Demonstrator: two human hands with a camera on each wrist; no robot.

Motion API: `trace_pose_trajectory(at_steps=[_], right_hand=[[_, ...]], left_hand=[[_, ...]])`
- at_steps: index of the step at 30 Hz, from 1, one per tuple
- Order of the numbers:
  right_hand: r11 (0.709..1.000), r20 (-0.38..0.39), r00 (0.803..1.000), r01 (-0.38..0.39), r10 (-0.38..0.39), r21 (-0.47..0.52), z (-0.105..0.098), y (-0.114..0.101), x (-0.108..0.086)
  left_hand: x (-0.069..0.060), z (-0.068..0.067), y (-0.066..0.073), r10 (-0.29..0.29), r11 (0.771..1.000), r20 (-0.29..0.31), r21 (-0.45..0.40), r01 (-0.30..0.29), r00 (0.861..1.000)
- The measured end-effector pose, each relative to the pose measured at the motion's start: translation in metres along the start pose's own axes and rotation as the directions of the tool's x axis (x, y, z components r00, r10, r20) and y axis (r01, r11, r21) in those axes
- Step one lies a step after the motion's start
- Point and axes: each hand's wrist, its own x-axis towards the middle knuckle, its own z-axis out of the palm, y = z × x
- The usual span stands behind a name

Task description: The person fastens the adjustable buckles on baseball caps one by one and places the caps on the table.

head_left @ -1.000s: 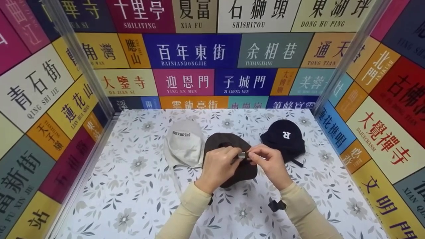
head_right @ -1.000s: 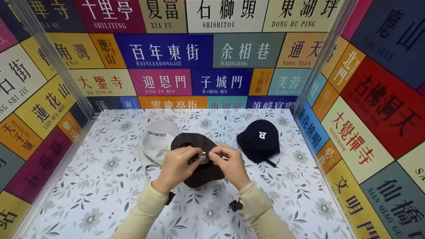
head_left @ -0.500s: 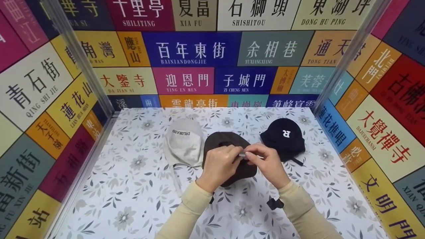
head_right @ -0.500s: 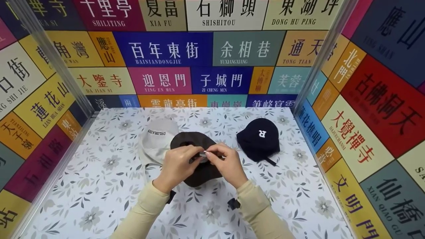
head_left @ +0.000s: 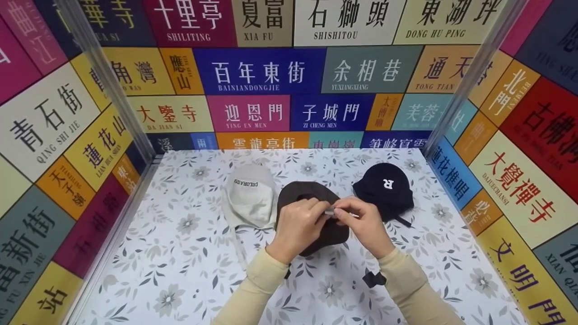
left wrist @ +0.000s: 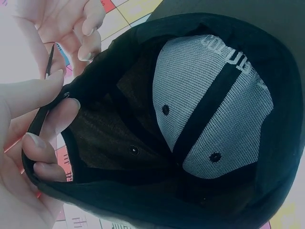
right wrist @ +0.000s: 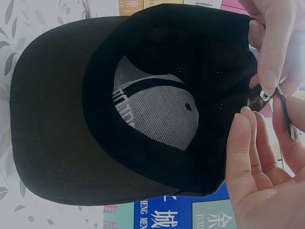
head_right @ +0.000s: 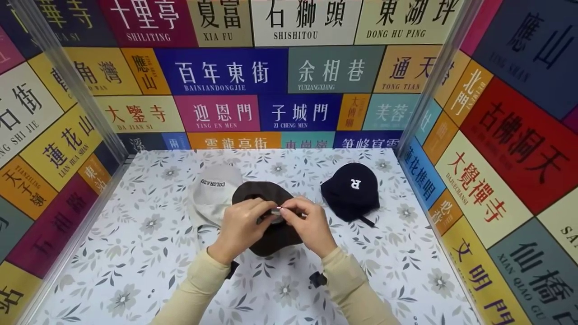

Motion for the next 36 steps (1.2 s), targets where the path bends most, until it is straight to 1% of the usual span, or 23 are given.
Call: trace_pose_trajectory(at_steps=[6, 10, 14, 18, 26, 31, 36], right_hand=[[1.000, 0.007, 1.000, 0.017, -0.017, 0.011, -0.002, 0.002, -0.001], [1.000, 0.005, 1.000, 0.011, -0.011, 0.015, -0.003, 0.001, -0.002], [1.000, 0.001, 1.000, 0.005, -0.005, 0.009, -0.003, 0.002, -0.002], [1.000, -0.003, 1.000, 0.003, -0.003, -0.004, -0.002, -0.003, -0.002], [1.000, -0.009, 1.000, 0.001, -0.001, -0.006, 0.002, -0.027, -0.002], [1.000, -0.006, 1.000, 0.018, -0.018, -0.011, 0.002, -0.028, -0.003], [1.000, -0.008, 1.000, 0.020, -0.020, -0.012, 0.001, -0.027, -0.002]], left_hand=[[-0.001, 0.000, -0.001, 0.003, 1.000, 0.005, 0.008, -0.003, 1.000], [-0.002, 0.001, -0.002, 0.012, 1.000, 0.003, 0.006, -0.012, 1.000], [-0.002, 0.000, -0.002, 0.009, 1.000, 0.010, -0.002, -0.009, 1.000], [-0.002, 0.000, -0.003, 0.012, 1.000, 0.003, -0.005, -0.012, 1.000], [-0.003, -0.001, -0.005, 0.008, 1.000, 0.012, -0.021, -0.008, 1.000], [-0.003, -0.001, -0.007, 0.003, 0.998, 0.015, -0.063, -0.002, 1.000], [-0.003, -0.001, -0.008, -0.004, 0.996, 0.014, -0.086, 0.005, 1.000]])
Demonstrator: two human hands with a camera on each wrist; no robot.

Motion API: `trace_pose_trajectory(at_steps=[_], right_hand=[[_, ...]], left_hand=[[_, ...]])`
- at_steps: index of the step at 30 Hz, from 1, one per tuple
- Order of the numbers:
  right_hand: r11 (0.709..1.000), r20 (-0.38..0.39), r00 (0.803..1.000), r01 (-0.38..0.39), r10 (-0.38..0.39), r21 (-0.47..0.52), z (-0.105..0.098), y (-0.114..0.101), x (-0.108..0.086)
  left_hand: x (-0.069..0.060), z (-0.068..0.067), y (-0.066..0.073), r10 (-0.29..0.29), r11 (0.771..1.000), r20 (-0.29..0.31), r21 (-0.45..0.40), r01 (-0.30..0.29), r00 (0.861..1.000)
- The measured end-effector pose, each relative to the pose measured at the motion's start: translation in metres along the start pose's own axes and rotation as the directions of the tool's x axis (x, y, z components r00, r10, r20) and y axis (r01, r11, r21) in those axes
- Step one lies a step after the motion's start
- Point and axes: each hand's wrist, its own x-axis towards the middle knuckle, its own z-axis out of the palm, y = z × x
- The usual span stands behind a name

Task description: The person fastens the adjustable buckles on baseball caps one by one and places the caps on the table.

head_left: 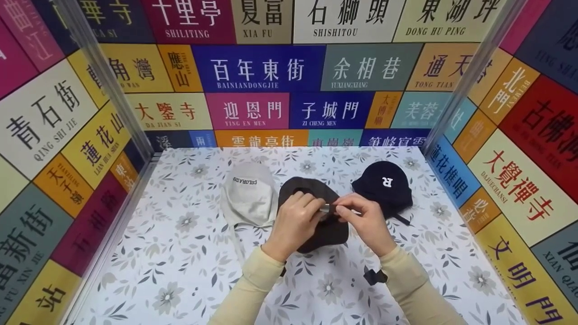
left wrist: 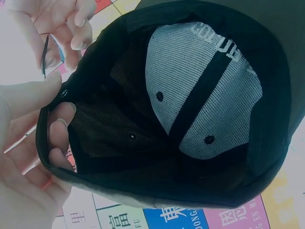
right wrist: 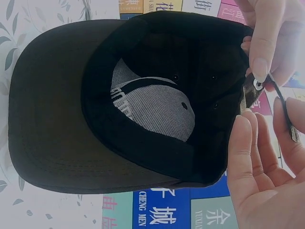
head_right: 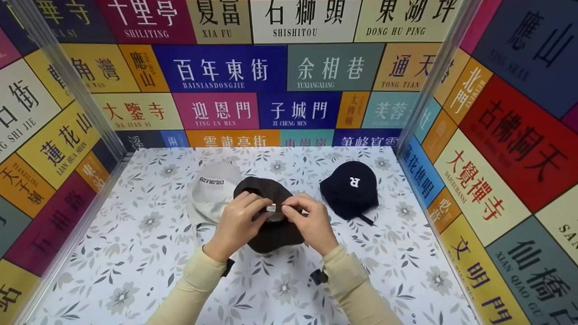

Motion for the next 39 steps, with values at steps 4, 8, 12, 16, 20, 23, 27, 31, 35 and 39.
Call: trace_pose_trajectory(at_steps=[4, 8, 12, 16, 20, 23, 27, 31, 35, 39], right_hand=[[1.000, 0.009, 1.000, -0.014, 0.014, 0.003, 0.001, 0.001, -0.001], [1.000, 0.007, 1.000, -0.029, 0.029, 0.003, 0.001, 0.001, -0.001], [1.000, -0.002, 1.000, -0.028, 0.028, 0.003, 0.003, 0.000, 0.000], [1.000, -0.016, 1.000, -0.016, 0.016, -0.003, 0.005, -0.001, 0.001], [0.999, -0.016, 1.000, 0.017, -0.018, -0.031, 0.008, -0.001, 0.001], [0.997, -0.002, 0.999, 0.052, -0.052, -0.059, 0.010, 0.000, 0.001], [0.994, 0.003, 0.997, 0.078, -0.078, -0.077, 0.012, 0.002, 0.000], [0.994, -0.001, 0.997, 0.077, -0.077, -0.079, 0.013, 0.001, 0.000], [0.995, -0.003, 0.998, 0.055, -0.055, -0.080, 0.012, -0.003, 0.000], [0.995, -0.008, 0.999, 0.053, -0.054, -0.083, 0.013, -0.003, 0.000]], left_hand=[[0.000, 0.000, 0.000, 0.005, 1.000, -0.005, -0.002, -0.005, 1.000], [0.000, 0.001, -0.001, 0.018, 1.000, -0.016, 0.009, -0.018, 1.000], [0.000, 0.001, -0.002, 0.019, 1.000, -0.017, 0.009, -0.019, 1.000], [0.000, 0.001, -0.001, 0.016, 1.000, -0.016, 0.004, -0.016, 1.000], [0.001, 0.002, 0.001, 0.031, 0.999, -0.020, 0.014, -0.030, 0.999], [0.001, 0.003, 0.002, 0.045, 0.999, -0.022, 0.021, -0.044, 0.999], [0.000, 0.003, 0.003, 0.049, 0.999, -0.018, 0.021, -0.049, 0.999], [0.000, 0.002, 0.003, 0.036, 0.999, -0.008, 0.006, -0.036, 0.999], [-0.001, 0.002, 0.003, 0.024, 1.000, 0.007, -0.008, -0.024, 1.000], [-0.002, 0.002, 0.003, 0.022, 1.000, 0.014, -0.021, -0.021, 1.000]])
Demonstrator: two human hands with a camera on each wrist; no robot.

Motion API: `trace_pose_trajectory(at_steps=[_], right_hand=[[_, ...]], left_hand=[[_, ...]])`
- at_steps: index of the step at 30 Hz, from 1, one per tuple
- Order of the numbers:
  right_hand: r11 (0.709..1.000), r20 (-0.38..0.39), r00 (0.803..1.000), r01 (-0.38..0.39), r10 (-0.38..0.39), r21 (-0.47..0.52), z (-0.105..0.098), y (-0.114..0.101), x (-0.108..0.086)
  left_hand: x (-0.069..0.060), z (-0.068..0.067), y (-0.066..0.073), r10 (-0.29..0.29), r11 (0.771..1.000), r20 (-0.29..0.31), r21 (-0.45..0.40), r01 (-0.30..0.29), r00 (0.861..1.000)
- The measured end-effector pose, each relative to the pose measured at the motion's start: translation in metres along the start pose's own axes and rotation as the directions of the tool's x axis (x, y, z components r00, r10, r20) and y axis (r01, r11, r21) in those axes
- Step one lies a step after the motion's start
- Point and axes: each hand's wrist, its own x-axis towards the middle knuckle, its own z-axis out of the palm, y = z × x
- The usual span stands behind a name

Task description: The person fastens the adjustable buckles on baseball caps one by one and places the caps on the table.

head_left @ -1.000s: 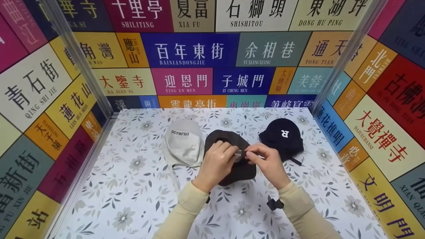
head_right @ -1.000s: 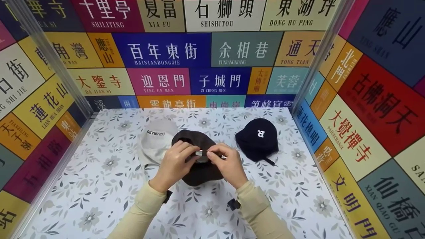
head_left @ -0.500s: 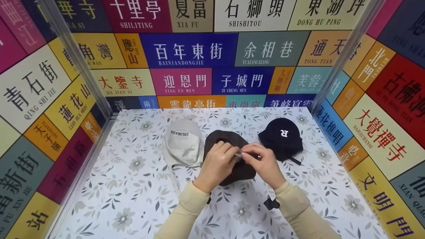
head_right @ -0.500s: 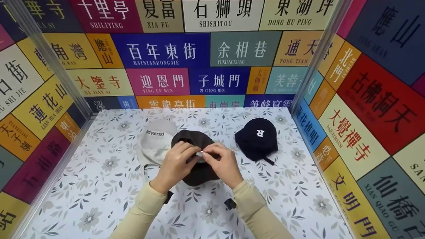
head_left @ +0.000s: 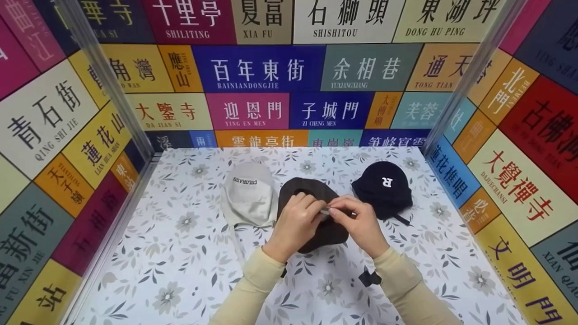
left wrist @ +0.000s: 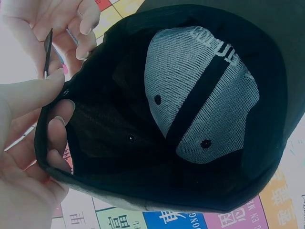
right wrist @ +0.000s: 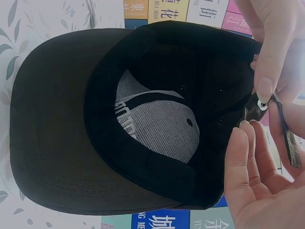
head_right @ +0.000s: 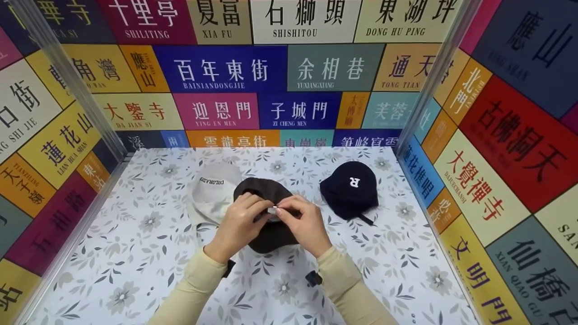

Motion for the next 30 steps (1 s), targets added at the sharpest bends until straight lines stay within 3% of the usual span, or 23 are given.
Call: trace_pose_trajectory(at_steps=[30], right_hand=[[1.000, -0.018, 1.000, -0.015, 0.016, 0.002, -0.0069, -0.0005, -0.0014]], left_hand=[[0.0017, -0.0046, -0.0006, -0.006, 1.000, 0.018, -0.011, 0.006, 1.000]])
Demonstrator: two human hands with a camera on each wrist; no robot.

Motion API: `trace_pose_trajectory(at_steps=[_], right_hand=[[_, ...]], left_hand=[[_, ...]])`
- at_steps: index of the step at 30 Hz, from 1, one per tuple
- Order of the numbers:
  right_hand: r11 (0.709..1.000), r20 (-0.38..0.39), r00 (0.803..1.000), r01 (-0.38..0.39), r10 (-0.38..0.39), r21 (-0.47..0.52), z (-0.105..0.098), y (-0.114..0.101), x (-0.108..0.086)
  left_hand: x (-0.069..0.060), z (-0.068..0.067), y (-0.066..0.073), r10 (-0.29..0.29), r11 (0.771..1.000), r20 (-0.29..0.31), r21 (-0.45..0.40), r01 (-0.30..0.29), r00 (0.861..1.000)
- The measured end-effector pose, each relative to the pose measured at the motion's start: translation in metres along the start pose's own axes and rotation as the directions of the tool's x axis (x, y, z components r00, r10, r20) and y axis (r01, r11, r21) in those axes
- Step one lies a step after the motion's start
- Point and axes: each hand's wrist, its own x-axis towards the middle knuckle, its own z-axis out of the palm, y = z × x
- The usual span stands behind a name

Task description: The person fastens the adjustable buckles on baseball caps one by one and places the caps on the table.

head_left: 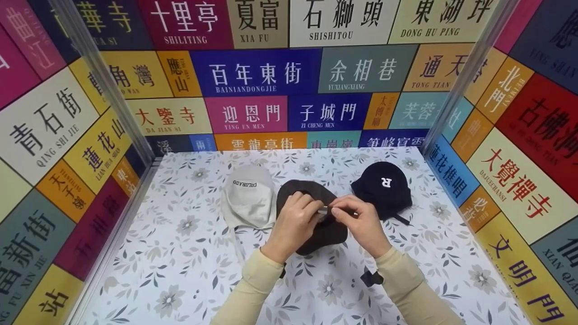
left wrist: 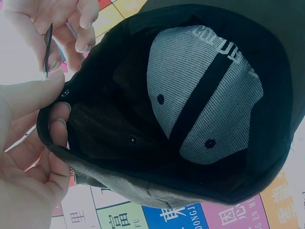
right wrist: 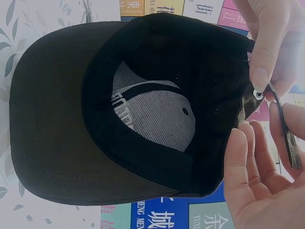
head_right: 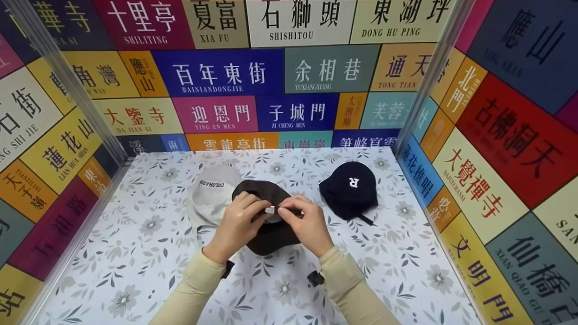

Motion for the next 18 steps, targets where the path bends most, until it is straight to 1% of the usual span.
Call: trace_pose_trajectory(at_steps=[8, 16, 18], right_hand=[[1.000, 0.000, 1.000, -0.019, 0.019, 0.006, 0.0006, 0.0012, -0.0002], [0.999, 0.015, 0.999, -0.042, 0.041, 0.031, 0.0024, 0.0047, 0.0020], [0.999, 0.022, 0.999, -0.035, 0.034, 0.035, 0.0036, 0.0050, 0.0027]], left_hand=[[-0.0002, 0.0021, -0.0005, 0.003, 1.000, -0.030, 0.015, -0.003, 1.000], [-0.0021, 0.0012, -0.0021, 0.001, 0.999, -0.040, 0.040, 0.001, 0.999], [-0.0028, 0.0009, -0.0024, 0.001, 0.999, -0.040, 0.049, 0.001, 0.999]])
